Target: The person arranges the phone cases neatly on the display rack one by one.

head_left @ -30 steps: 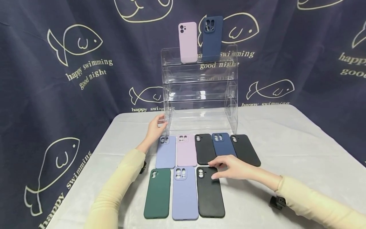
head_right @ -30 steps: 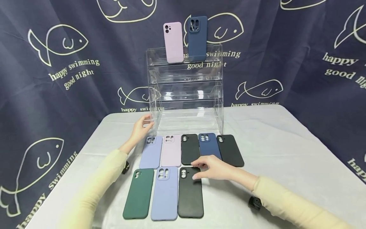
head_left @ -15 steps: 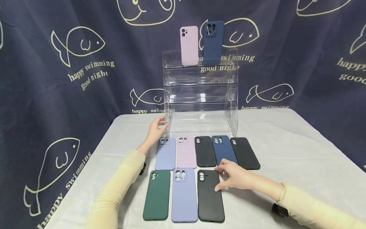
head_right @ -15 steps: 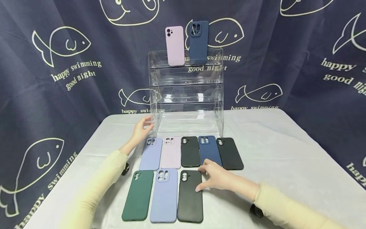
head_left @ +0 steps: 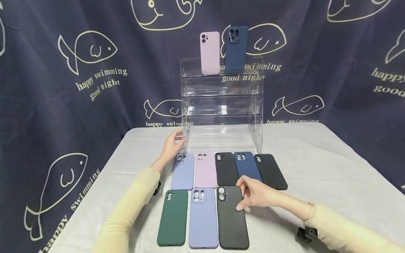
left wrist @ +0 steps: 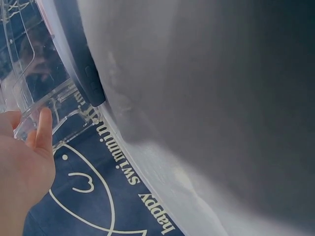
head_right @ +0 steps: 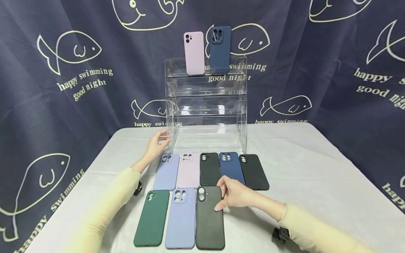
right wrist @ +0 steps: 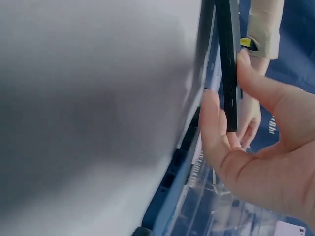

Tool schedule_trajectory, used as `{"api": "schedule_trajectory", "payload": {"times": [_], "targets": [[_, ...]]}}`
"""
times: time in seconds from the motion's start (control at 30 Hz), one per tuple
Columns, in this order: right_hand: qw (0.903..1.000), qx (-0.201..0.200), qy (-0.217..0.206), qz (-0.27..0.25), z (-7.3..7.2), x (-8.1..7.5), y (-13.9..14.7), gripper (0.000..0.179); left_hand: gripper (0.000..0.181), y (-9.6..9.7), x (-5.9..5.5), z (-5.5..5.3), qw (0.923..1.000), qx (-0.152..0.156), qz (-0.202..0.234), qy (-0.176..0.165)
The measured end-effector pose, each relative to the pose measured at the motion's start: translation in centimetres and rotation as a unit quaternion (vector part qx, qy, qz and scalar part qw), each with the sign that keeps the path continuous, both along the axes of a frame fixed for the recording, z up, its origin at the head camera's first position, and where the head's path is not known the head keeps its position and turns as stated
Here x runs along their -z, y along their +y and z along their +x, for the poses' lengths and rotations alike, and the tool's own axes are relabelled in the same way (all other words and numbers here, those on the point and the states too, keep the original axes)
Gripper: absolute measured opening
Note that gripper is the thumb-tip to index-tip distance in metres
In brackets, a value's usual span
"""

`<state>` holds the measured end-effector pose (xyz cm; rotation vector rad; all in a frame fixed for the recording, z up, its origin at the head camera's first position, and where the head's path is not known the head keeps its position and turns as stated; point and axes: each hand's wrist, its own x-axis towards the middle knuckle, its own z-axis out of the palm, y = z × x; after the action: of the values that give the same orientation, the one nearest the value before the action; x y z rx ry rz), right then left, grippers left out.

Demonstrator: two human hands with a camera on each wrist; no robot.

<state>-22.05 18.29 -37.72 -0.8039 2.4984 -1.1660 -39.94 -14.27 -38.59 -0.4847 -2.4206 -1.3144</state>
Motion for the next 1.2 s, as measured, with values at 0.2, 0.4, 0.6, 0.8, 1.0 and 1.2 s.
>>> {"api": "schedule_trajectory", "payload": {"times": [0.2,0.4,0.6,0.8,1.0,1.2], "targets": [[0.9988,0.024,-0.015,-0.041,-0.3,-1.0,-0.1,0.056,0.044,-0.1,0.1,0.0,1.0,0.003,0.004,0.009],[0.9953,0.056,-0.005,-0.079,-0.7,-1.1,0.1,0.052,0.044,0.0,0.0,-0.2,0.9999,0.002,0.0,0.012],[0.9883,0.062,-0.009,-0.139,-1.1,-1.2,0.3,0.05,0.044,0.0,0.2,-0.2,1.0,0.003,0.003,0.004],[0.9833,0.083,0.024,-0.16,-1.6,-2.3,1.1,0.047,0.044,0.1,0.2,-0.1,1.0,0.002,0.0,0.008],[0.9733,0.086,0.058,-0.205,-2.8,-4.0,1.9,0.048,0.045,0.1,0.1,-0.3,1.0,0.003,0.001,0.008],[0.9675,0.117,0.097,-0.202,-4.0,-6.3,2.8,0.05,0.044,0.1,0.3,-0.1,1.0,-0.001,0.002,0.001]]}}
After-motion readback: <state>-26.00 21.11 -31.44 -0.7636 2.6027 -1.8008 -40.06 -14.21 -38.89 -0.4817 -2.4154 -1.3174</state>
